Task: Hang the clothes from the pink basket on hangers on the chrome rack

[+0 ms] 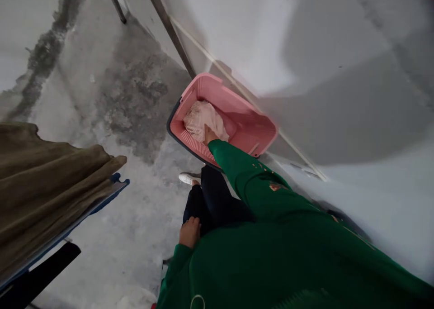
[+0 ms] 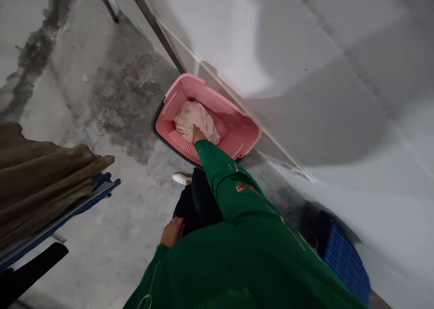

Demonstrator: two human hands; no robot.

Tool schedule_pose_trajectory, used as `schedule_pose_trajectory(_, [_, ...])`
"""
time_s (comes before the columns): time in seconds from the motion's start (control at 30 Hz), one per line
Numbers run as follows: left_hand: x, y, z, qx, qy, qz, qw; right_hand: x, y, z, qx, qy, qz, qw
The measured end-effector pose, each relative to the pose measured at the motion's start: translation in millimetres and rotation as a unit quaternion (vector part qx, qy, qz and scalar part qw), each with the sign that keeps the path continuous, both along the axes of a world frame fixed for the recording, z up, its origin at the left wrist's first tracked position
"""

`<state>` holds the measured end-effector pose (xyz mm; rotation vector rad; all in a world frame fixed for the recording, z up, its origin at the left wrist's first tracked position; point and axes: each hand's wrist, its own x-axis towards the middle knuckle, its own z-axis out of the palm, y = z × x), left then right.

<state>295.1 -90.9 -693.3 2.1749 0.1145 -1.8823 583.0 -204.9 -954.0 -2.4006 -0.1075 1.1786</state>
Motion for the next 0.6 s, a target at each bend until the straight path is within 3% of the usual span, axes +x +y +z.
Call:
schedule_pose_trajectory(0.1, [-1,0,-1.5,0.010,0.007,0.009,1.000,-12,-5,-6.6,-0.044,0.043,0.017,0.998])
schedule_pose_trajectory(0.2, [10,1,0.0,0.010,-0.007,0.010,1.000,-19,-16,8.5,-0.051,0.046,0.025,0.997])
schedule_pose_trajectory(0.37, [31,9,12.8,0.008,-0.045,0.001,0.999,-3,-15,41.6,0.014,0.010,0.031,0.999])
schedule_pose_trajectory(0.47, [27,18,17.3,0.031,-0.052,-0.007,0.998,11,1,41.1,0.059,0.005,0.012,0.998])
schedule_pose_trajectory(0.6, [11,22,12.6,0.045,-0.029,-0.019,0.998,16,18,36.9,0.109,-0.010,-0.073,0.991])
